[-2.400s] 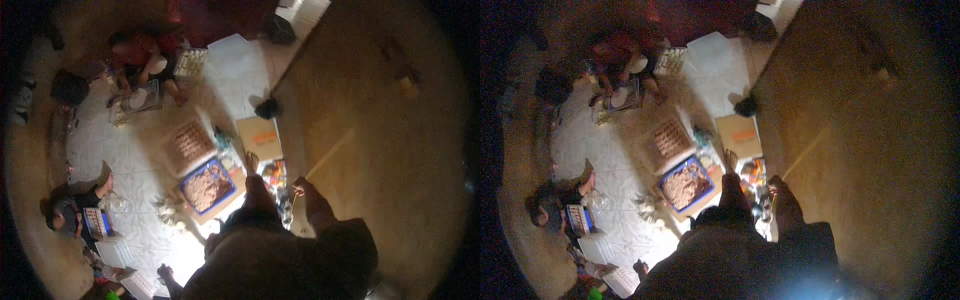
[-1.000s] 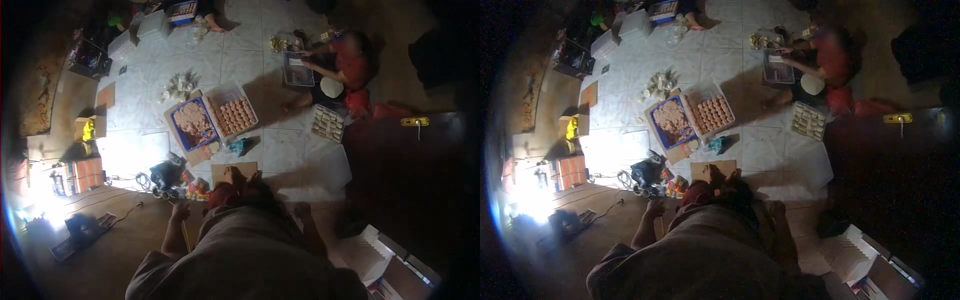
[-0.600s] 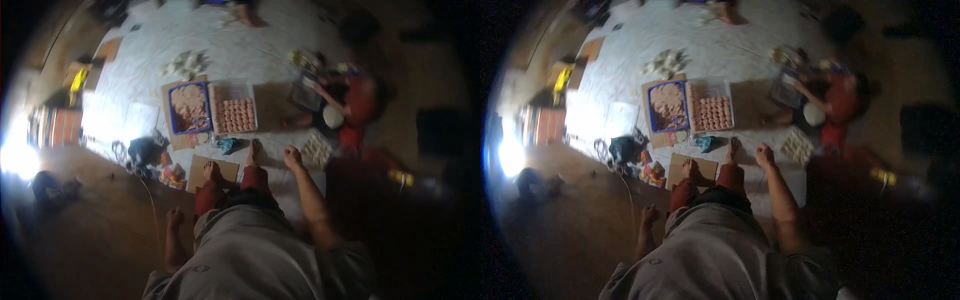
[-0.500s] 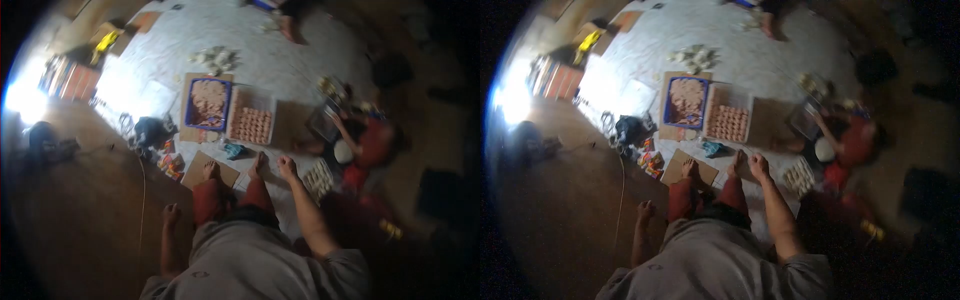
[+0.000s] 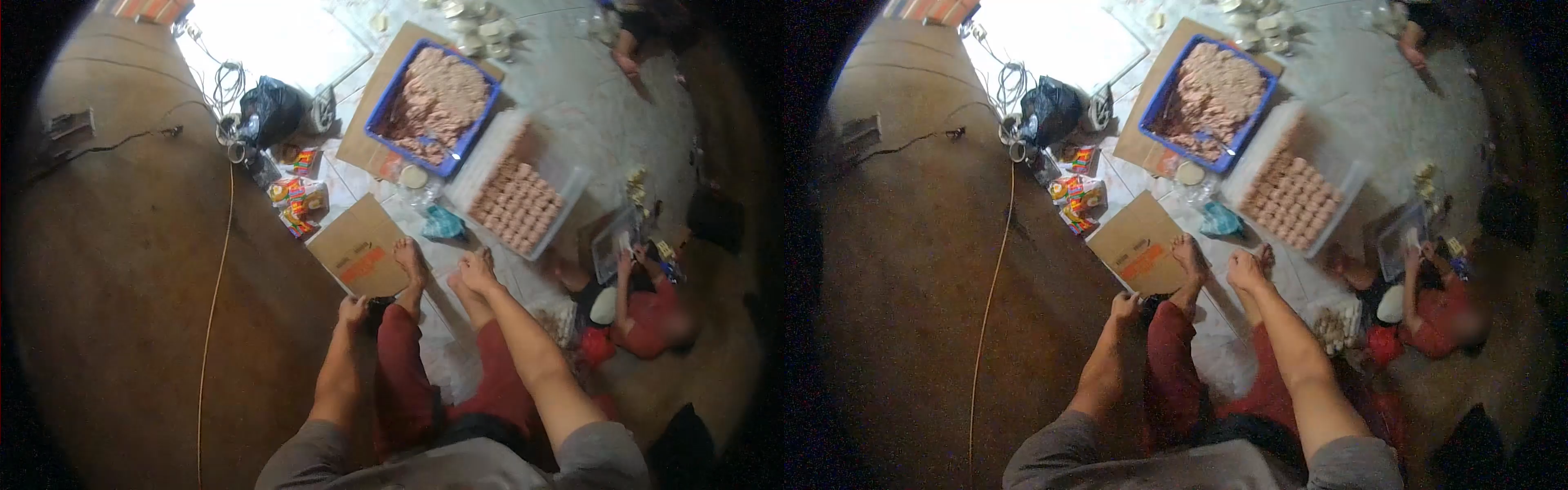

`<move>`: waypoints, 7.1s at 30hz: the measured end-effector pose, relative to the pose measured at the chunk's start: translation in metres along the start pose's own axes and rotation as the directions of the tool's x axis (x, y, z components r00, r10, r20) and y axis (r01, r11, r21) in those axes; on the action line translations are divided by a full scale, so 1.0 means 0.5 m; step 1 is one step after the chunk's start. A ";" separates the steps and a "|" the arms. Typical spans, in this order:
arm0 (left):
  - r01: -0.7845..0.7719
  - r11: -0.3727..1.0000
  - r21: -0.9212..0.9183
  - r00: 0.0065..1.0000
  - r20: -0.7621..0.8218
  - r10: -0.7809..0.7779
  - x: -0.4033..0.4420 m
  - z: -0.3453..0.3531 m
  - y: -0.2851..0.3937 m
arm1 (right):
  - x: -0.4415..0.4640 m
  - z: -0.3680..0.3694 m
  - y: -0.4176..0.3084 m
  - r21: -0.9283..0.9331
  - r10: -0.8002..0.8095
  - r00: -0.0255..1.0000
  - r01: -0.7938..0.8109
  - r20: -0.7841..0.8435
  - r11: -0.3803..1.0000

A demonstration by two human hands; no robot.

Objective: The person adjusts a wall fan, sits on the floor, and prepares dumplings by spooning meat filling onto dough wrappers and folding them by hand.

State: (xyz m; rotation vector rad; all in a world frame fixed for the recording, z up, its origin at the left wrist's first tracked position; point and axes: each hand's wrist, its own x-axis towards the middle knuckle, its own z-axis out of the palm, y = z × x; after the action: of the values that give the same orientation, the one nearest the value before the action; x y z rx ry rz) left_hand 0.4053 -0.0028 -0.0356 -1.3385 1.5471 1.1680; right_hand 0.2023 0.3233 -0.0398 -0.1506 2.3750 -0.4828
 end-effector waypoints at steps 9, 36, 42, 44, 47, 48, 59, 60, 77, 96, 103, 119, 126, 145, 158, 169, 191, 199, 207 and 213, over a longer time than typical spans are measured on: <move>-0.533 0.750 0.391 0.688 -0.316 0.654 0.564 -0.023 0.103 | 0.310 0.278 -0.171 0.471 -0.045 0.979 -0.055 0.199 0.880; -0.605 -0.016 0.796 -0.136 -0.083 0.987 0.765 -0.094 0.007 | 0.774 0.302 -0.207 0.146 -0.207 0.964 0.184 0.166 0.972; -0.612 -0.148 0.777 -0.252 -0.014 0.968 0.786 -0.066 0.052 | 0.615 0.178 -0.312 -0.223 -0.490 0.870 0.469 -0.048 0.855; -0.608 -0.193 0.770 -0.289 0.012 0.957 0.793 -0.060 0.068 | 0.615 0.240 -0.262 0.037 -0.045 0.999 0.045 -0.007 0.998; -0.612 -0.222 0.759 -0.315 0.023 0.949 0.795 -0.057 0.098 | 0.595 0.365 -0.173 0.163 0.031 0.993 -0.011 -0.118 0.987; -0.610 -0.205 0.766 -0.321 -0.003 0.947 0.802 -0.056 0.105 | 0.586 0.380 -0.149 0.211 0.030 0.986 0.005 -0.164 0.977; -0.616 -0.191 0.764 -0.274 0.020 0.961 0.786 -0.088 0.144 | 0.373 0.429 -0.027 0.545 0.335 0.907 -0.151 -0.255 0.825; -0.626 -0.179 0.759 -0.262 0.012 0.965 0.776 -0.087 0.151 | 0.367 0.416 -0.013 0.639 0.300 0.949 -0.174 -0.094 0.750; -0.504 0.775 -0.382 0.481 0.621 0.619 0.358 -0.146 0.608 | 0.400 0.520 0.111 0.724 0.284 0.698 0.481 -0.657 0.494; -0.410 -0.510 0.756 0.031 0.570 0.821 0.515 -0.337 0.481 | 0.258 0.445 0.072 0.604 0.287 0.813 0.096 -0.506 0.791; -0.839 0.028 0.544 0.204 0.267 0.942 0.387 0.000 0.446 | 0.238 0.447 0.097 0.158 0.352 0.677 -0.332 -0.646 0.930; -0.491 -0.303 0.817 0.395 0.519 0.758 0.626 0.137 0.210 | 0.275 0.464 0.007 -0.179 -0.201 0.975 0.182 -0.094 0.967; -0.616 -0.057 0.785 0.561 0.489 0.668 0.612 0.160 0.226 | 0.406 0.515 0.187 0.240 0.212 0.772 -0.079 -0.599 0.968; -0.353 0.565 0.746 0.094 -0.573 0.814 0.730 -0.256 0.146 | 0.357 0.452 0.192 0.258 0.242 0.803 -0.114 -0.545 0.959; -0.485 0.779 0.399 0.245 -0.793 0.558 0.725 -0.353 0.164 | 0.379 0.496 0.253 0.365 0.223 0.762 0.018 -0.608 0.931; -0.830 0.455 -0.322 0.338 -0.940 -0.049 0.905 -0.404 0.223 | 0.380 0.479 0.261 0.389 0.263 0.808 -0.045 -0.527 0.920; 0.038 0.887 0.460 0.485 -0.785 0.386 0.662 -0.186 0.052 | 0.389 0.506 0.289 0.430 0.225 0.762 0.076 -0.607 0.900; -0.343 0.878 0.334 0.458 -0.757 0.467 0.688 -0.283 0.095 | 0.374 0.480 0.258 0.469 0.244 0.792 0.060 -0.559 0.881; -0.216 0.674 0.706 0.033 -0.685 0.728 0.623 -0.359 0.202 | 0.390 0.511 0.287 0.355 0.211 0.724 0.051 -0.657 0.933; -0.293 0.331 0.897 -0.291 -0.413 0.863 0.788 -0.244 0.113 | 0.344 0.463 0.169 -0.074 0.439 0.712 -0.564 -0.548 0.823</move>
State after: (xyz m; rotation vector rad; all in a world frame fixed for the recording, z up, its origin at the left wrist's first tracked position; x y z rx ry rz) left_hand 0.2903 -0.2307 -0.3642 -0.5916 3.6531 -0.0303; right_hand 0.2286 0.2909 -0.3371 0.5969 2.8316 0.0521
